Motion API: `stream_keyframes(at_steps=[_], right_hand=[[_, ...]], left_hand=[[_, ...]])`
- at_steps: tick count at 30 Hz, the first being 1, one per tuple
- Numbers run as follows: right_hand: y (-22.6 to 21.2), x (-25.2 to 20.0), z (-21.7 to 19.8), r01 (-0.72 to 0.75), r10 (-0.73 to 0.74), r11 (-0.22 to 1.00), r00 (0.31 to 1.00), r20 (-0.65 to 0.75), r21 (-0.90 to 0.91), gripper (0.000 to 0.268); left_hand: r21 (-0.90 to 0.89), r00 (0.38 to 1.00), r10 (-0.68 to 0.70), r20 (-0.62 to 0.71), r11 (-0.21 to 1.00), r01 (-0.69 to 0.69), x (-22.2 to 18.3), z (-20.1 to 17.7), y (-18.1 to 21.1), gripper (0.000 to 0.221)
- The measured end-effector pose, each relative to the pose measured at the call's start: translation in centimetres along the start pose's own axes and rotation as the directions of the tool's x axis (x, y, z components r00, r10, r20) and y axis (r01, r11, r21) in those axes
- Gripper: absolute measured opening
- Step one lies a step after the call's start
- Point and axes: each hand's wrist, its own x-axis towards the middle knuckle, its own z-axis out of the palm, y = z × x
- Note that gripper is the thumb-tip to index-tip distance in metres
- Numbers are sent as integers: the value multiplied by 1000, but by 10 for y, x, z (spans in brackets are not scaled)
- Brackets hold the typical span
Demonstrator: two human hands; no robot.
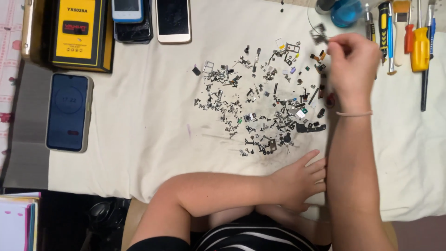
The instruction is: Inspecting and sorting various small mobile phone internal components like screws, brackets, and flex cables using tweezers.
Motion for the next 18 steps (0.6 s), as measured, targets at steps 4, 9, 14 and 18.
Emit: stream_keyframes(at_steps=[4, 9, 14, 18], right_hand=[[79, -36, -31, -2, -30, 969, 992, -124, -248, 14], [107, -47, -32, 53, -158, 898, 966, -207, -437, 12], [96, -46, -28, -24, -93, 864, 974, -207, -503, 12], [97, -48, -26, -70, -31, 870, 980, -197, -488, 15]], left_hand=[[42, 999, -10, -30, 999, 12, -1, 5, 2, 97], [52, 1000, 21, 22, 998, -22, -3, -1, -1, 104], [61, 1000, 22, -9, 998, -21, -3, 3, -1, 101], [46, 1000, 21, -6, 999, -21, -2, 4, 0, 99]])
